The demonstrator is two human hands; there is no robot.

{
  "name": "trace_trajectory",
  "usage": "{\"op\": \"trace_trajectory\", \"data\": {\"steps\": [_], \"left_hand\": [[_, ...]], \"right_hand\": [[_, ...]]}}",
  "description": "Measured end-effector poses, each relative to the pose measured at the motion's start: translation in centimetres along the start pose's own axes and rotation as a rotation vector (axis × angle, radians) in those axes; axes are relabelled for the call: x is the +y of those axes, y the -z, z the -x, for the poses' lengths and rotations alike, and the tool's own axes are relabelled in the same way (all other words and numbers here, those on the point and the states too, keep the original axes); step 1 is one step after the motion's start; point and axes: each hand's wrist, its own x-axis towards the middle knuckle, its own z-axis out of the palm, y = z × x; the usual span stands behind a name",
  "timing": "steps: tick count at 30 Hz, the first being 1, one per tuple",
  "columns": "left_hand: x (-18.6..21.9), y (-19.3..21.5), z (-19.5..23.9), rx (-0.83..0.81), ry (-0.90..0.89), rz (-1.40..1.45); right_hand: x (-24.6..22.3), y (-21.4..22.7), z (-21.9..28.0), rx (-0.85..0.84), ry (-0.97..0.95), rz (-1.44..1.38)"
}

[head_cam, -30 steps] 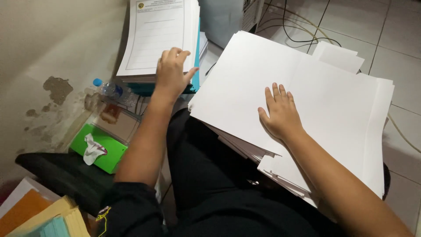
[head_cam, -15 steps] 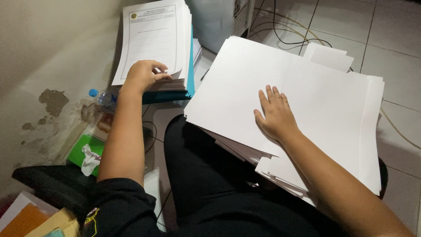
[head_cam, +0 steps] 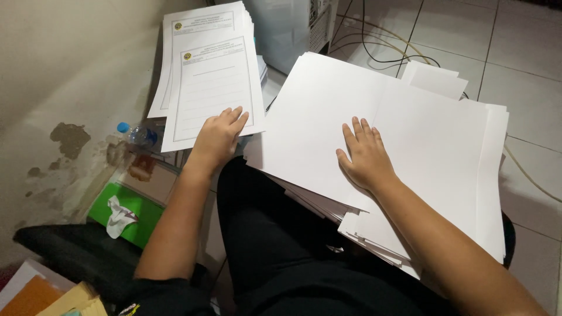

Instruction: The person sits on the floor and organizes a stack of white papers by hand. They repeatedly flip through the pages, smooth them out, and align the edges to create a neat pile on their lap.

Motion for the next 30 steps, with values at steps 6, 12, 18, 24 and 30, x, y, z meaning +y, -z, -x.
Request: {"op": "trace_trajectory", "data": {"steps": [6,12,18,24,30], "left_hand": [[10.6,4.4,-2.5,0.629,0.026,0.030],[29.5,6.2,-1.9,0.539,-0.348,0.358],[29.5,2.8,-7.5,-0.123,-0.788,0.794],[21.0,-3.3,-13.6,-0.016,-0.405,0.530],[20.1,-2.3,-12.8,-0.197,-0.393,0.639]], "right_hand": [[3.5,-0.7,-0.2,-0.110,-0.070,-0.339],[2.9,9.8,9.9,-0.023,-0.616,-1.345],[6.5,10.1,16.8,-0.023,-0.978,-0.792],[8.7,10.1,17.1,-0.019,-0.881,-0.818],[8.9,10.8,16.5,-0.058,-0.948,-0.811]]}}
